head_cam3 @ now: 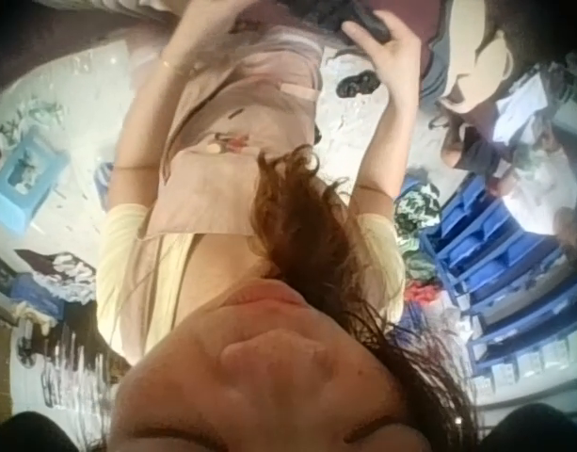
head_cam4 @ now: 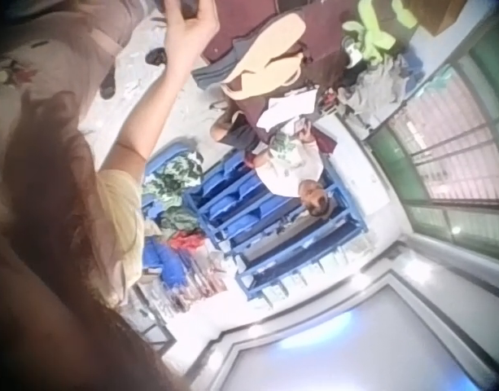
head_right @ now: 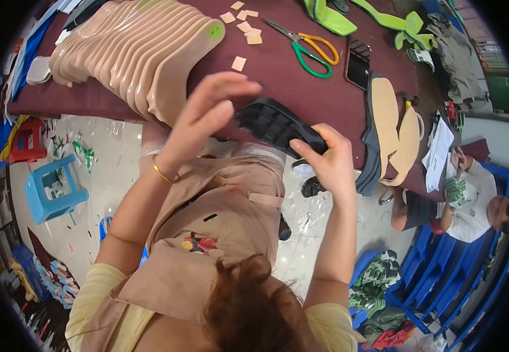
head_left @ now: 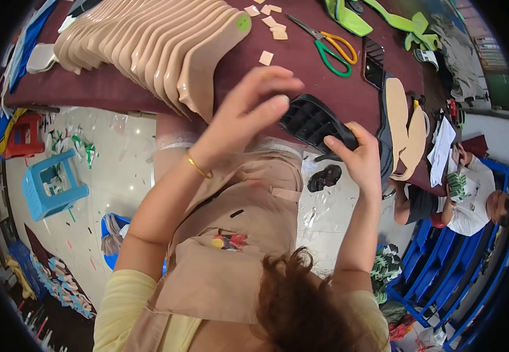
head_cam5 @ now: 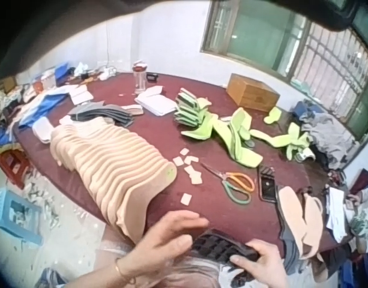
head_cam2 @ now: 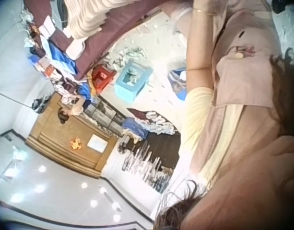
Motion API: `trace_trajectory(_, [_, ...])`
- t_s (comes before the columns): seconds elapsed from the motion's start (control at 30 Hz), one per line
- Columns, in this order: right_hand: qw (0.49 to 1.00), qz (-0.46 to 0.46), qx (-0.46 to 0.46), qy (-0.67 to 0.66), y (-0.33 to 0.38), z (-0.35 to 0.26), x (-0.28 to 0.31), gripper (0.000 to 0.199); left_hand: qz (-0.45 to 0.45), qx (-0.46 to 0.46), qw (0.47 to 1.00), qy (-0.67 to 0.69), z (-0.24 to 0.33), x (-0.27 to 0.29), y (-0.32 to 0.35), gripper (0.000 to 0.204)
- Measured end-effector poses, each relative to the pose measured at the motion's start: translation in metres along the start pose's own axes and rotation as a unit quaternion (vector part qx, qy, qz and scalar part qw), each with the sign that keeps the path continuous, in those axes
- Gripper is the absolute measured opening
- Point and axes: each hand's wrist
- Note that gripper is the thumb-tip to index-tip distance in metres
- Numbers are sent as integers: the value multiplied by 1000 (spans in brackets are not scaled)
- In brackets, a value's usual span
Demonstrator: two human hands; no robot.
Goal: Assembling and preparing shoe components including lasts, insoles, and outsoles.
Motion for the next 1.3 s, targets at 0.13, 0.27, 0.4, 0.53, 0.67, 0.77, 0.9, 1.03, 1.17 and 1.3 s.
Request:
trace_trajectory(0.13, [983,-2,101,152,-16,9,-7,21,-150,-194,860,-447,14,-15,-40,34])
trace_trajectory(0.27, [991,23,73,109,-33,23,-17,24,-215,-139,766,-589,-27,-20,-49,33])
trace_trajectory(0.4, [980,-102,25,171,-34,19,15,38,-215,-115,768,-592,-33,-22,-48,33])
trace_trajectory(0.53, [983,-170,-28,69,-49,3,48,37,-235,-110,741,-619,-29,-26,-52,36])
trace_trajectory(0.67, [985,-168,-29,22,-51,16,43,40,-228,-98,757,-605,-28,-23,-51,40])
trace_trajectory(0.77, [985,-164,-46,-36,-42,27,37,38,-235,-100,742,-620,-29,-24,-54,35])
trace_trajectory(0.9, [981,-140,-57,-119,-35,50,24,36,-244,-107,737,-621,-29,-27,-58,37])
trace_trajectory(1.03, [976,-140,-58,-157,-35,59,13,35,-246,-115,739,-617,-31,-25,-61,46])
trace_trajectory(1.17, [971,-119,-73,-196,-31,62,4,33,-244,-119,741,-614,-28,-24,-60,40])
trace_trajectory(1.3, [981,-29,-18,-189,-32,75,-17,28,-191,-111,778,-588,-37,-20,-60,25])
Point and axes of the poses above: each hand's wrist, its own y-axis away from the middle knuckle, its own x-axis out of the back of the hand, z = x × y, and after that the axes turned 10 degrees about y, right-handed
